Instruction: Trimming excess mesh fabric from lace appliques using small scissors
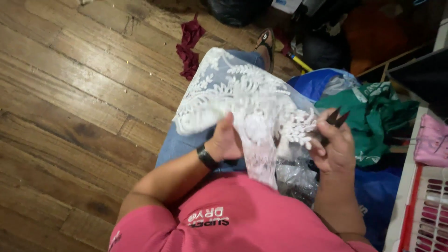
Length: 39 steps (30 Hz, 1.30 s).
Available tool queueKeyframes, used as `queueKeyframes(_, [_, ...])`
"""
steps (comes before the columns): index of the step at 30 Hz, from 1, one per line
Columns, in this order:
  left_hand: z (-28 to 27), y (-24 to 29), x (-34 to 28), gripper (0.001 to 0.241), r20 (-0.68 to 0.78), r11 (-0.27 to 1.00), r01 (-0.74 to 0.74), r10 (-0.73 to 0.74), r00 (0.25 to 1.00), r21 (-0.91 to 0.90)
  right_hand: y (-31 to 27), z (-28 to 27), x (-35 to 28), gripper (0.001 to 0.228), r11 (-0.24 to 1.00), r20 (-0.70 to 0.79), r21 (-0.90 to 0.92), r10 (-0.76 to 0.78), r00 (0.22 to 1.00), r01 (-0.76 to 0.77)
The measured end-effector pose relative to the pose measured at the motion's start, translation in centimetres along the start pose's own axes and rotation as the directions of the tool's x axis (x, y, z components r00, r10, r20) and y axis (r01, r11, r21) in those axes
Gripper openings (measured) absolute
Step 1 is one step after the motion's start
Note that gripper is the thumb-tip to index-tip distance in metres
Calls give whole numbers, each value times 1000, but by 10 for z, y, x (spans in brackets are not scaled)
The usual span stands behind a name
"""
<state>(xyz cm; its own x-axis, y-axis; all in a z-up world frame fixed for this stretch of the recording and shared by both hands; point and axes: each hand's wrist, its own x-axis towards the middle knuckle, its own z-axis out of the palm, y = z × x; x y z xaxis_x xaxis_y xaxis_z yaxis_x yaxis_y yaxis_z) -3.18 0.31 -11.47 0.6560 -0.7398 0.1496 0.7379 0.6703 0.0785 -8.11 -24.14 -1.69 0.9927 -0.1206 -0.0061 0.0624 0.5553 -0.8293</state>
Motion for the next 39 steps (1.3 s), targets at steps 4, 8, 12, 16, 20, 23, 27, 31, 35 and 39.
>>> queueKeyframes(4, [-7, 7, 3, 76, -14, 992, 117, -117, 993, -41, -7, 11, -1, 9, 997, -59, -30, -73, 996, 72])
queueKeyframes(8, [71, 21, 20, 47, -221, 978, 180, -155, 963, 101, 3, 4, -1, 11, 981, -87, -131, -158, 984, 146])
queueKeyframes(12, [42, 2, 33, 46, -413, 976, 211, -168, 895, 59, 20, 13, -4, 14, 964, -51, -199, -190, 980, 177])
queueKeyframes(16, [67, -2, 36, 42, -457, 974, 228, -199, 867, 10, 21, 31, -5, 17, 955, -102, -234, -209, 973, 181])
queueKeyframes(20, [50, -3, 43, 44, -535, 957, 230, -103, 839, 177, 17, 42, -8, 17, 970, -187, -196, -179, 966, 141])
queueKeyframes(23, [7, -23, 44, 57, -558, 930, 241, -49, 829, 278, 26, 24, -9, 20, 962, -232, -237, -191, 954, 135])
queueKeyframes(27, [25, -7, 50, 57, -384, 677, 292, -14, 923, 676, 22, 31, -5, 20, 956, -248, -268, -191, 950, 123])
queueKeyframes(31, [85, 10, 64, 55, -171, 104, 192, -186, 968, 976, 8, 44, -5, 16, 965, -409, -222, -222, 885, 140])
queueKeyframes(35, [153, 14, 77, 52, -371, 165, 479, -440, 818, 862, -5, -30, -7, 34, 942, -539, -326, -257, 802, 83])
queueKeyframes(39, [199, 38, 67, 66, -505, -43, 526, -356, 787, 850, -21, -18, -12, 13, 973, -293, -35, -229, 928, 228])
